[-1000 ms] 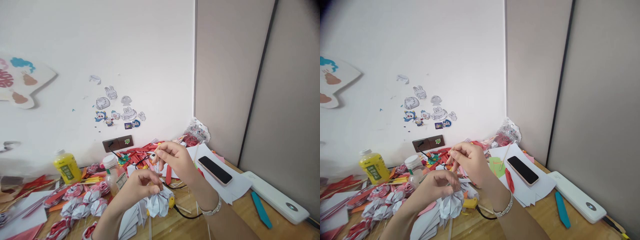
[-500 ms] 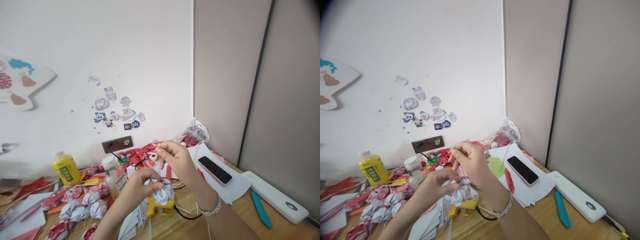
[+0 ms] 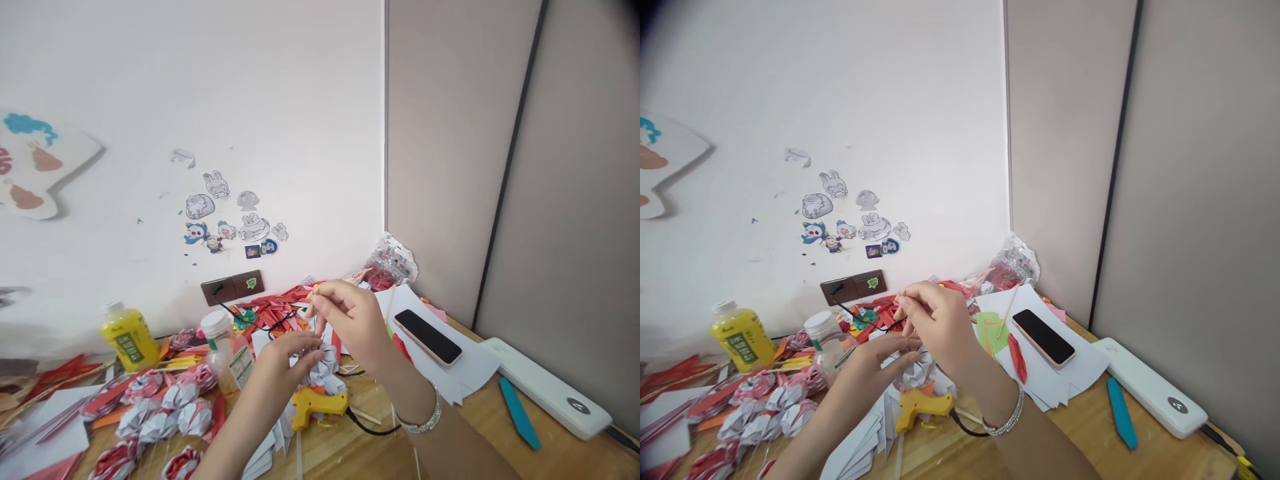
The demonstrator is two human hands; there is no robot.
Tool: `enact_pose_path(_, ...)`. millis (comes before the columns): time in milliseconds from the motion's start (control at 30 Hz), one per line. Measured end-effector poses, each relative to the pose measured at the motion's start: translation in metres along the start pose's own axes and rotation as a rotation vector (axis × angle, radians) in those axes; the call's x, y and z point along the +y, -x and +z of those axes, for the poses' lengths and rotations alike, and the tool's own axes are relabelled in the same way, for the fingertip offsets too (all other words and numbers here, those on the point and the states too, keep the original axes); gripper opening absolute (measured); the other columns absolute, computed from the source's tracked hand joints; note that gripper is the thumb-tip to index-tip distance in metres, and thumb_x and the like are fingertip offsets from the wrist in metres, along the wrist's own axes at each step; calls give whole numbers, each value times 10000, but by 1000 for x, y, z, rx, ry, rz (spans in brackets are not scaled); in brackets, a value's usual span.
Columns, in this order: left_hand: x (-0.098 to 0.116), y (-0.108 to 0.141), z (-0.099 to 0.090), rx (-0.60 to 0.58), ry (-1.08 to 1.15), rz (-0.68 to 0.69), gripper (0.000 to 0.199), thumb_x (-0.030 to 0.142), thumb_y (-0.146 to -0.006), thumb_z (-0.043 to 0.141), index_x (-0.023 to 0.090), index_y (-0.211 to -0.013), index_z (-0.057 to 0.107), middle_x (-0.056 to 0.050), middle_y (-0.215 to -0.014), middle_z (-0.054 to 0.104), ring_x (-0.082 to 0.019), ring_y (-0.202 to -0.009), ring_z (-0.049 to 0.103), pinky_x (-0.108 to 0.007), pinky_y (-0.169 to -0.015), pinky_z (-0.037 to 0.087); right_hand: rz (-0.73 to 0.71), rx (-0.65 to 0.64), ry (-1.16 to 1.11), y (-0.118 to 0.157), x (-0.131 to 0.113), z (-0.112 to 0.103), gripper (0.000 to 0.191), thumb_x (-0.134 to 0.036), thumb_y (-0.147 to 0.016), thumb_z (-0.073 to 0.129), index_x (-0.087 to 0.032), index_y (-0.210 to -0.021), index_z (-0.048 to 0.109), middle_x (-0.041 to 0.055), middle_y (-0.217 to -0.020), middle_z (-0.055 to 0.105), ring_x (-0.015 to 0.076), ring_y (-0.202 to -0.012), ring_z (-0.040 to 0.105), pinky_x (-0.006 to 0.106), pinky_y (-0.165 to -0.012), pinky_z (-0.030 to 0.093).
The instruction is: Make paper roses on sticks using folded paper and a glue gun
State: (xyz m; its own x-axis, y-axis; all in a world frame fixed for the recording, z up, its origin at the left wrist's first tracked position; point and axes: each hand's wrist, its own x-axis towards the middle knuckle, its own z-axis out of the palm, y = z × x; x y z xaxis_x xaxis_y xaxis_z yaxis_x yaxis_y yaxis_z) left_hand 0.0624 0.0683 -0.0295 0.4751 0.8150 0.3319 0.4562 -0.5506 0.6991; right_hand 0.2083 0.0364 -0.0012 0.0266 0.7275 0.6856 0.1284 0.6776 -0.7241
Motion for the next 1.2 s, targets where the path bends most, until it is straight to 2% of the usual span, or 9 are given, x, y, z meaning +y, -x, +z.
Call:
enact_pose_path(100,0,1,0,-55,9,14,173,279,-761,583,239,-820,741,-47,-942,748,-249,-939,645,-316,-845,454,-11,33,53,0,1,1,182,-196,-866,493,-191,-707,582,-31,-603,590,105,-524,582,208,-543,455)
enact_pose_path(367,1,2,-1,-202,48,13,306,325,-815,519,169,-948,745,-67,-884,753,-240,-806,662,-293,-714,479,-43,55,86,1,1,3,170,-191,-863,502,-191,-712,580,-20,-667,622,93,-525,572,191,-509,444)
enact_pose_path(567,5,3,0,-226,72,41,242,295,-808,539,207,-851,760,-22,-875,757,-207,-766,656,-274,-723,476,-9,55,60,1,-3,1,185,-202,-854,503,-190,-696,597,-27,-614,607,98,-507,570,204,-504,446)
enact_pose_path(700,5,4,1,-251,109,67,254,325,-837,526,221,-837,758,-22,-870,753,-216,-838,661,-270,-769,471,-6,71,39,1,-5,1,168,-215,-855,504,-190,-715,592,-13,-662,631,97,-495,576,207,-494,457)
enact_pose_path(800,1,3,-1,-198,175,-5,243,342,-809,558,216,-875,755,-43,-948,750,-246,-936,646,-297,-826,468,-31,119,58,1,-3,-1,141,-220,-859,512,-189,-745,591,-6,-689,636,99,-496,583,208,-488,461)
enact_pose_path(900,-4,3,-5,-146,233,-71,373,441,-831,508,211,-1056,697,-71,-1094,704,-262,-1015,611,-345,-851,479,-74,200,68,-1,1,-3,130,-223,-862,521,-189,-756,587,0,-682,631,105,-504,581,217,-500,468)
enact_pose_path(1000,-3,3,-4,-124,456,-243,521,572,-785,531,223,-1163,617,-92,-1227,603,-233,-881,635,-363,-752,528,-73,298,41,-4,7,-6,122,-238,-867,525,-188,-772,581,6,-667,633,118,-521,588,243,-546,486)
enact_pose_path(1100,0,2,14,11,690,-388,590,516,-636,726,206,-1124,612,-82,-1118,591,-174,-744,611,-309,-644,529,-56,397,2,-7,12,-7,112,-253,-870,520,-188,-798,577,18,-719,656,122,-541,601,261,-588,500)
enact_pose_path(1200,-2,-2,40,136,787,-394,585,520,-723,615,214,-1208,503,-46,-955,570,-165,-797,587,-282,-639,517,-32,430,49,-8,19,-5,107,-261,-861,521,-189,-796,568,20,-717,647,131,-553,603,260,-580,493)
